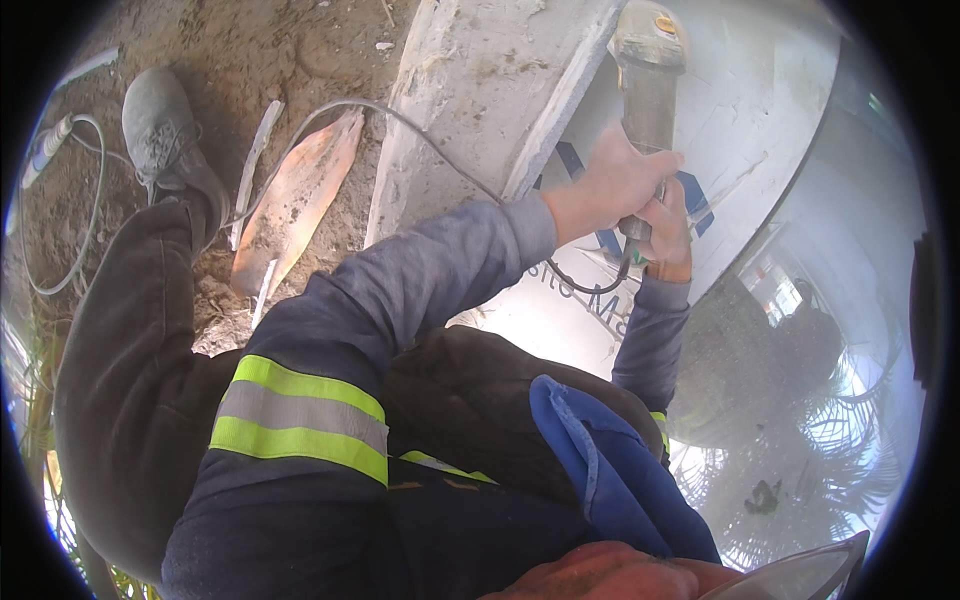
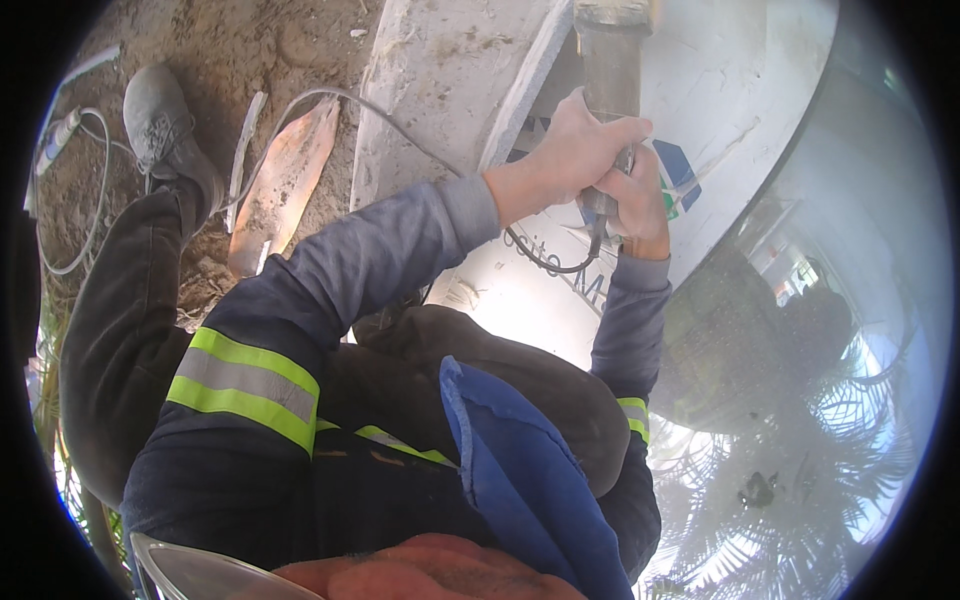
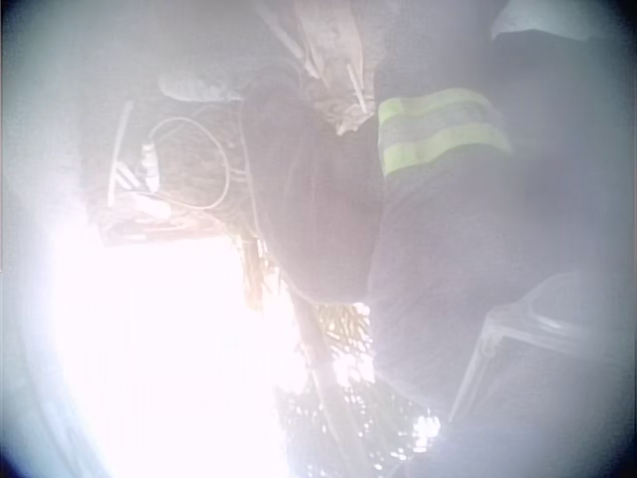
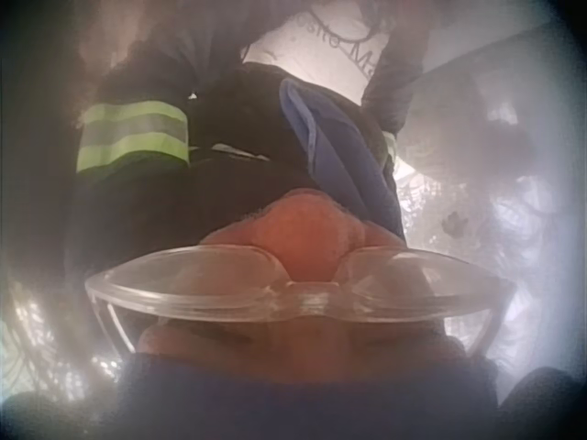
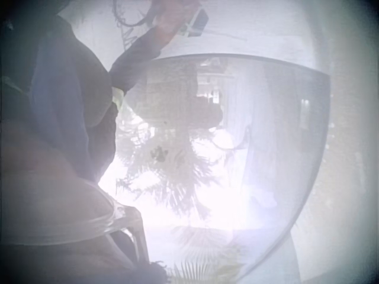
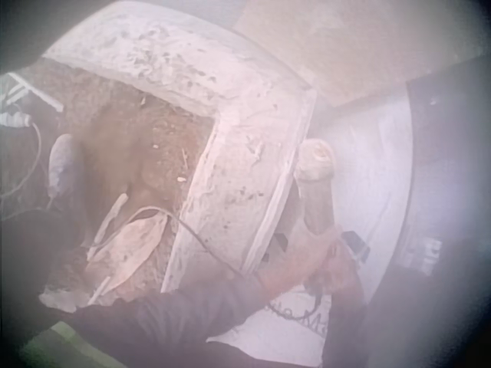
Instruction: The person uses an angle grinder to smooth a concrete surface. They hold the tool with both hands and move it along the edge of a wall or curb, generating dust as they work.
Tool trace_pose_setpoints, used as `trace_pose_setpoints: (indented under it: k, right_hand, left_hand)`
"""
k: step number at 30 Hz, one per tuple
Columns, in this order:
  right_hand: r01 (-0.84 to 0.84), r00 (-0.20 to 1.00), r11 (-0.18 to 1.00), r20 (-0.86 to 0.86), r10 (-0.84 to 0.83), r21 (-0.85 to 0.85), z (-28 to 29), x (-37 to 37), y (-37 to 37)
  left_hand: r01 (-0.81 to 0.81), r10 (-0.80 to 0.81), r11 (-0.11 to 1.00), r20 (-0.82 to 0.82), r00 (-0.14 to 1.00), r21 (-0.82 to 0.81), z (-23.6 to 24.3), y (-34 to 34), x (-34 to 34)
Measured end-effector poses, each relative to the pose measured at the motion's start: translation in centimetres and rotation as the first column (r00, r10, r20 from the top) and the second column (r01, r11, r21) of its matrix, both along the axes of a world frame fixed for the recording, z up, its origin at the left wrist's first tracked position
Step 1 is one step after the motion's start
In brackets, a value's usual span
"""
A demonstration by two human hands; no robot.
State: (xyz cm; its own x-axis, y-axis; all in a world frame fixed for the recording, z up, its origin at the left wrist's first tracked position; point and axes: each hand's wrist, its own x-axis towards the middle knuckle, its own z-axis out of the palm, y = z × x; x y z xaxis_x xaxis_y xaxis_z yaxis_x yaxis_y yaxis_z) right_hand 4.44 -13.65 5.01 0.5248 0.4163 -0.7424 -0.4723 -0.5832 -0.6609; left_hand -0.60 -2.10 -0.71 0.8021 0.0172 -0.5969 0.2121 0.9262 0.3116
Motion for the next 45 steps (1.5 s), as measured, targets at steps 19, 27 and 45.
trace_pose_setpoints:
  k: [19,27,45]
  right_hand:
    - [0.015,0.999,1.000,0.043,-0.015,-0.002,0.2,-1.7,-1.7]
    - [-0.016,0.996,0.999,-0.085,0.019,0.045,-0.3,0.5,-0.8]
    - [0.090,0.996,0.996,-0.012,-0.090,0.003,1.1,-2.8,-1.9]
  left_hand:
    - [-0.029,0.029,0.999,0.035,0.999,0.017,0.6,-1.5,-1.6]
    - [0.001,-0.002,1.000,0.029,1.000,0.018,-0.5,-0.5,0.3]
    - [0.021,-0.025,0.996,-0.050,0.998,-0.090,0.6,-1.6,-1.5]
